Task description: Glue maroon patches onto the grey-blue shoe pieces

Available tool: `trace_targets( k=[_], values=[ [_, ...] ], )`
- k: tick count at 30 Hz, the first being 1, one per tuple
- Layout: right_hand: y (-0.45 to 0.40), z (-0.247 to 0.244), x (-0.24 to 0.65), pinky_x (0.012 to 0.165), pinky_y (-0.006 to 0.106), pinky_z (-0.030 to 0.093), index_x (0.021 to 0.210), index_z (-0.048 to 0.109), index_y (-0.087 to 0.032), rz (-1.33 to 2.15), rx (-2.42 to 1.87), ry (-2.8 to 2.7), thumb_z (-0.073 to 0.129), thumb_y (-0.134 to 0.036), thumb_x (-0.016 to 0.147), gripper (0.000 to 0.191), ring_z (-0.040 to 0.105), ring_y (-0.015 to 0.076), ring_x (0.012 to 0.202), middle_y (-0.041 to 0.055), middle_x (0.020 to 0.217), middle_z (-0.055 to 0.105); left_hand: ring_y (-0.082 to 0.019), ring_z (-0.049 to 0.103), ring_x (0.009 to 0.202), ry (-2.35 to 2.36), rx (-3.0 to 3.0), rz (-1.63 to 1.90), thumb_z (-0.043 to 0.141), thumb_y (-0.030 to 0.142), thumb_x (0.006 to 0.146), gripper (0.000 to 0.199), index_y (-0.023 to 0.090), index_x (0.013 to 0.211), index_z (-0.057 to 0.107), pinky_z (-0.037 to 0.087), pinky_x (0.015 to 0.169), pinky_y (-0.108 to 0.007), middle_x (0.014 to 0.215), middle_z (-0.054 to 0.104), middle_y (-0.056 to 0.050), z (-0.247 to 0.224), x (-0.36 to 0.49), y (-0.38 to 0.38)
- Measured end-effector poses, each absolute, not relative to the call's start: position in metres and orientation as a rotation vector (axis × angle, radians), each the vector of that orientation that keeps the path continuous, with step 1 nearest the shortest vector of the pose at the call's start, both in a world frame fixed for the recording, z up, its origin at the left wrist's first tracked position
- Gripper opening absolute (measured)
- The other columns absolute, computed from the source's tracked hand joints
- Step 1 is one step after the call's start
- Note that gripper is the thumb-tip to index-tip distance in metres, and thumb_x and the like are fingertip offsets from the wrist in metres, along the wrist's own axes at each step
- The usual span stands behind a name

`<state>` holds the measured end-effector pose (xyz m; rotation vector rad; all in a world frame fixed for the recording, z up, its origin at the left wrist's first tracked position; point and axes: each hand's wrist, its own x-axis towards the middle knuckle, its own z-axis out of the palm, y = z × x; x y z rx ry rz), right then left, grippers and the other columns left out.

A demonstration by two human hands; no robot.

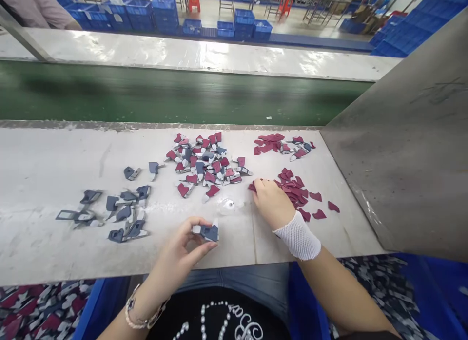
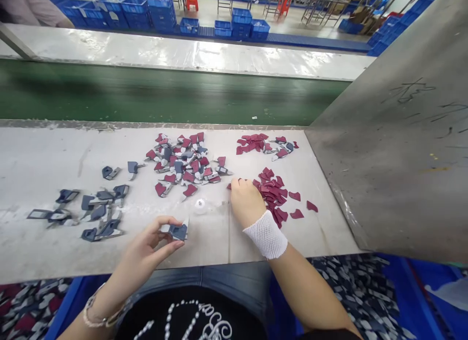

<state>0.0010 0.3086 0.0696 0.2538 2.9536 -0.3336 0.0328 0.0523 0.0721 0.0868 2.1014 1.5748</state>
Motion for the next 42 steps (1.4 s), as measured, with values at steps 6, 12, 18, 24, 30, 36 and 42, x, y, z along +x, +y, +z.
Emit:
trace_targets(
  k=[6,12,18,24,30,36,42],
  values=[
    [0.315,0.073,-0.015,0.089,0.044,0.056,0.115,0.065,-0.015,-0.418,0.158,2.882,0.064,-0.032,0.097,0.025,0.067,0.0224,0.103,0.0085,0.118,0.067,-0.019,0.067,0.095,2.047,0.093,1.652,0.077,0.035,0.078,0.026,0.024,0.095,0.06,0.059,0.077,-0.03,0.104,0.066,-0.003,0.065,0.036,0.057],
    [0.321,0.097,0.008,0.088,0.043,0.057,0.095,0.062,-0.018,-0.999,0.045,2.742,0.054,-0.023,0.1,0.011,0.072,0.0217,0.09,0.0051,0.092,0.074,-0.021,0.07,0.098,2.055,0.108,1.691,0.079,0.031,0.078,0.025,0.022,0.093,0.062,0.062,0.081,-0.034,0.103,0.069,-0.005,0.062,0.039,0.068],
    [0.304,0.1,0.061,0.076,0.033,0.063,0.101,0.046,-0.026,-1.702,-0.057,2.268,0.049,-0.034,0.102,0.009,0.077,0.0185,0.082,0.0011,0.087,0.077,-0.021,0.071,0.101,2.107,0.199,1.751,0.079,0.029,0.079,0.024,0.022,0.094,0.062,0.064,0.083,-0.035,0.101,0.071,-0.004,0.054,0.043,0.077],
    [0.287,0.095,0.078,0.079,0.03,0.062,0.096,0.066,-0.021,-1.877,0.055,2.106,0.055,-0.032,0.1,0.016,0.076,0.0177,0.087,0.0054,0.092,0.078,-0.02,0.071,0.106,2.139,0.255,1.851,0.077,0.022,0.081,0.02,0.023,0.096,0.064,0.066,0.083,-0.032,0.109,0.07,-0.005,0.052,0.048,0.083],
    [0.277,0.098,0.08,0.079,0.03,0.061,0.096,0.058,-0.025,-1.982,0.164,1.988,0.06,-0.031,0.098,0.007,0.075,0.0169,0.084,0.0008,0.087,0.077,-0.021,0.069,0.107,2.236,0.335,1.864,0.077,0.017,0.081,0.022,0.023,0.098,0.065,0.063,0.084,-0.032,0.113,0.067,-0.006,0.052,0.048,0.085],
    [0.274,0.095,0.071,0.068,0.028,0.054,0.085,0.065,-0.022,-1.878,0.19,2.131,0.065,-0.034,0.094,0.015,0.066,0.016,0.075,-0.0001,0.08,0.068,-0.016,0.062,0.088,2.486,0.517,1.804,0.079,0.02,0.08,0.019,0.022,0.093,0.065,0.057,0.075,-0.031,0.096,0.056,-0.002,0.049,0.045,0.085],
    [0.272,0.09,0.066,0.058,0.026,0.05,0.083,0.062,-0.022,-1.904,0.221,2.094,0.065,-0.036,0.093,0.017,0.06,0.0127,0.061,-0.0026,0.071,0.064,-0.016,0.064,0.091,2.45,0.566,1.817,0.078,0.019,0.081,0.021,0.023,0.097,0.064,0.06,0.075,-0.029,0.1,0.058,-0.003,0.049,0.048,0.084]
  ],
)
